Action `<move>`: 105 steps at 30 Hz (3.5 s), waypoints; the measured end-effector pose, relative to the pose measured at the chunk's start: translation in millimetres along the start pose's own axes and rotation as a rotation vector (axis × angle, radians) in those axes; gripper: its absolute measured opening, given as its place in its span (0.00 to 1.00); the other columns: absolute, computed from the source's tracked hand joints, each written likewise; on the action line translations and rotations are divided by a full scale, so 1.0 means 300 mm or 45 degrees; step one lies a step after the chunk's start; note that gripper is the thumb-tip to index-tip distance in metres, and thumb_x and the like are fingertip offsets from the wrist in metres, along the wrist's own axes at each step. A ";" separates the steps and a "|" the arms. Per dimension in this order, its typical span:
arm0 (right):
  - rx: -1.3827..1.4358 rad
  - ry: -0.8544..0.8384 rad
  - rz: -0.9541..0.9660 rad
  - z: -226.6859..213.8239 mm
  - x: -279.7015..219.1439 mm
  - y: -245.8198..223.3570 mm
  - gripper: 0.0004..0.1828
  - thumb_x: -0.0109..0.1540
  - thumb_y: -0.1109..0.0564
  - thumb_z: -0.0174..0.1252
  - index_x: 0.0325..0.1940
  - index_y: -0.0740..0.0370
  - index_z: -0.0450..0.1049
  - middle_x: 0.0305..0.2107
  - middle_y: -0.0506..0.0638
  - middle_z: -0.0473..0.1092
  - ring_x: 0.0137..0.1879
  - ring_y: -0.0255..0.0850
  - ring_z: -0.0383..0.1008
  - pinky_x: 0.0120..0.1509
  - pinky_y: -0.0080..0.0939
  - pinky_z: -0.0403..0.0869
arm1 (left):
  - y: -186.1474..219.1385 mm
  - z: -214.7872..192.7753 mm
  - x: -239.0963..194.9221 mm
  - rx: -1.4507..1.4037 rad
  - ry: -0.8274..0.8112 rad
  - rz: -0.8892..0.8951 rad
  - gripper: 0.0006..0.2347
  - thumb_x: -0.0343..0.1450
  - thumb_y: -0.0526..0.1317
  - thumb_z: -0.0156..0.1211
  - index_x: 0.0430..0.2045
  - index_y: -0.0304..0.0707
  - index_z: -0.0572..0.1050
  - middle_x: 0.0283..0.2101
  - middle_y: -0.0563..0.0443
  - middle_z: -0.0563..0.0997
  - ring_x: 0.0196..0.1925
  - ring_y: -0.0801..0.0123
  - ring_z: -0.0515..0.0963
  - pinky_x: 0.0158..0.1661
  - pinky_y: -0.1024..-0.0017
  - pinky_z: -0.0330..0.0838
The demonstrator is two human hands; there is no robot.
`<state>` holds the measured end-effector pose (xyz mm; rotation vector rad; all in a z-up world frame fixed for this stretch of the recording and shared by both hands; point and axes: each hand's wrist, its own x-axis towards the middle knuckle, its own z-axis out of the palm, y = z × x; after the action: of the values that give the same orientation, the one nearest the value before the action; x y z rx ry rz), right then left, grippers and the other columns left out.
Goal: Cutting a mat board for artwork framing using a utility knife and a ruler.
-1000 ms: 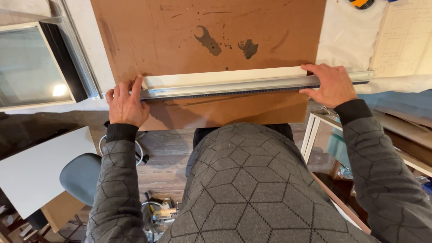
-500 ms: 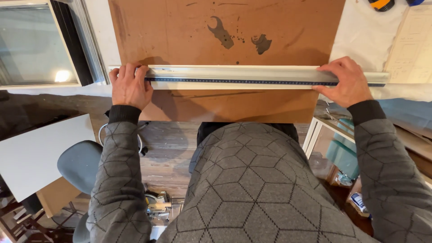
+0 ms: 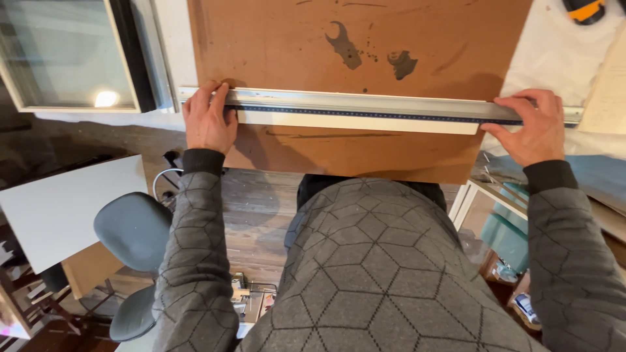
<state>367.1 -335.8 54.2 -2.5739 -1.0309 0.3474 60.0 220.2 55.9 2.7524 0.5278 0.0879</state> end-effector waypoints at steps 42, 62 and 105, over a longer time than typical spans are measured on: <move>0.048 0.028 0.172 -0.017 0.029 -0.123 0.25 0.58 0.50 0.75 0.59 0.52 0.80 0.56 0.52 0.66 0.65 0.53 0.63 0.71 0.55 0.63 | 0.001 0.001 -0.012 -0.036 -0.121 -0.079 0.22 0.68 0.36 0.75 0.57 0.31 0.77 0.63 0.46 0.74 0.66 0.52 0.71 0.62 0.55 0.64; 0.042 0.037 0.154 -0.002 0.034 -0.116 0.22 0.59 0.51 0.75 0.57 0.51 0.81 0.55 0.51 0.66 0.65 0.52 0.64 0.71 0.54 0.64 | 0.002 0.012 -0.016 -0.050 -0.117 -0.114 0.23 0.67 0.35 0.75 0.57 0.30 0.76 0.65 0.45 0.73 0.66 0.51 0.71 0.61 0.55 0.65; -0.102 0.005 0.107 0.068 -0.050 -0.013 0.19 0.65 0.47 0.75 0.56 0.53 0.78 0.54 0.47 0.66 0.64 0.46 0.65 0.71 0.45 0.64 | -0.010 -0.001 0.033 -0.035 -0.048 -0.057 0.23 0.61 0.37 0.77 0.52 0.50 0.81 0.55 0.49 0.74 0.58 0.54 0.72 0.57 0.56 0.63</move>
<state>347.0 -339.2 38.7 -2.6937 -0.9558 0.3284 68.3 226.6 55.2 2.7079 0.5732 0.0319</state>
